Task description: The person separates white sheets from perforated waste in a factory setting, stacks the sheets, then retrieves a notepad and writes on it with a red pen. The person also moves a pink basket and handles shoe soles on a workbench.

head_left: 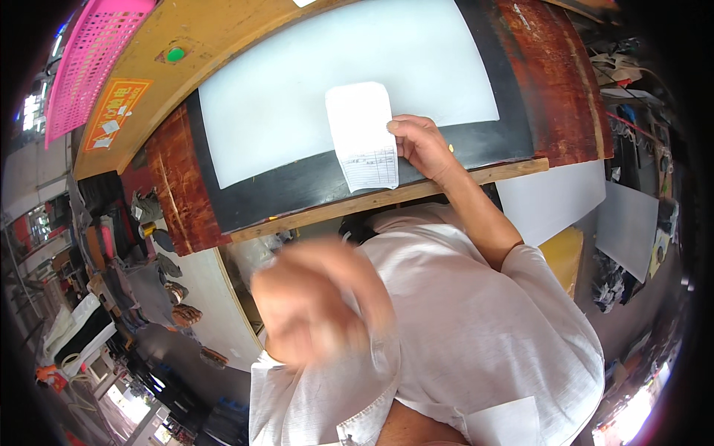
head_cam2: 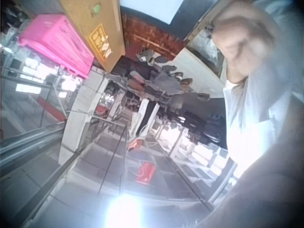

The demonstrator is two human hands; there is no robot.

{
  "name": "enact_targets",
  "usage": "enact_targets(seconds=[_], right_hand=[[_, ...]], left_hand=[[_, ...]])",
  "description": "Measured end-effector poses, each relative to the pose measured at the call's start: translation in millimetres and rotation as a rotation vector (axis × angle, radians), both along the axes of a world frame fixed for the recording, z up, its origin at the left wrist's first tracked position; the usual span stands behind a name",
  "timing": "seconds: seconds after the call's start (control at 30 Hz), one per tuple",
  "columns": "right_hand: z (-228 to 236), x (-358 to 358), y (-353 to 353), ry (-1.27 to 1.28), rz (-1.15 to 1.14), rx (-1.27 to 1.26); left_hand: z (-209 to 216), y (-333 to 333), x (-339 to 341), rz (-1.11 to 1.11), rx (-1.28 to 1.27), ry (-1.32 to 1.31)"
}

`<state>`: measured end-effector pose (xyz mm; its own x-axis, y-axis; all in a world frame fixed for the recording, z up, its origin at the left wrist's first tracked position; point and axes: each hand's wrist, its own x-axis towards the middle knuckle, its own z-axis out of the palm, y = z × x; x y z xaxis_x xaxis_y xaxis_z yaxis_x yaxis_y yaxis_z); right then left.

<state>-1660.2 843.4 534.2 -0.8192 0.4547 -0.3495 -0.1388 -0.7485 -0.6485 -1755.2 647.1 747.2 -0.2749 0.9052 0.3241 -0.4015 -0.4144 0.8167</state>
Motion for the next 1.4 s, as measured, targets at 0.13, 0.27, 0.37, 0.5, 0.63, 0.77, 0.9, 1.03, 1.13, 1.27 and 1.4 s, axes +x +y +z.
enact_targets(seconds=[0.13,0.27,0.37,0.5,0.63,0.77,0.9,1.03,1.13,1.27,1.4], right_hand=[[9.3,0.5,-3.9,0.009,0.002,0.008],[15.0,-2.0,-9.6,0.013,0.008,0.01],[15.5,-3.3,-12.9,-0.001,-0.006,0.044],[15.1,0.6,-15.0,0.021,0.006,0.074],[17.8,7.0,-16.8,0.007,0.069,0.155],[21.1,9.7,-19.7,-0.055,0.111,0.415],[21.2,9.3,-20.0,-0.072,0.104,0.431],[19.1,9.1,-19.7,-0.064,0.088,0.397],[18.7,9.3,-19.0,-0.052,0.085,0.33],[16.7,11.1,-16.5,-0.075,0.036,0.261],[5.1,17.6,-14.1,-0.232,-0.042,0.338]], left_hand=[[-53.5,25.3,-22.7,0.775,-0.66,0.548],[-113.3,31.1,-36.7,0.481,-0.908,0.216],[-136.9,27.3,-35.7,0.323,-0.89,-0.007],[-143.1,27.2,-31.0,0.375,-0.89,-0.055],[-141.9,29.3,-33.9,0.395,-0.9,-0.026],[-143.3,29.5,-35.5,0.394,-0.906,-0.032],[-144.1,30.9,-34.8,0.406,-0.9,-0.036],[-144.7,31.3,-37.4,0.378,-0.901,-0.043],[-145.8,30.7,-40.0,0.382,-0.901,-0.044],[-145.8,29.6,-42.2,0.4,-0.933,-0.014],[-143.7,28.9,-44.2,0.446,-0.914,-0.044]])
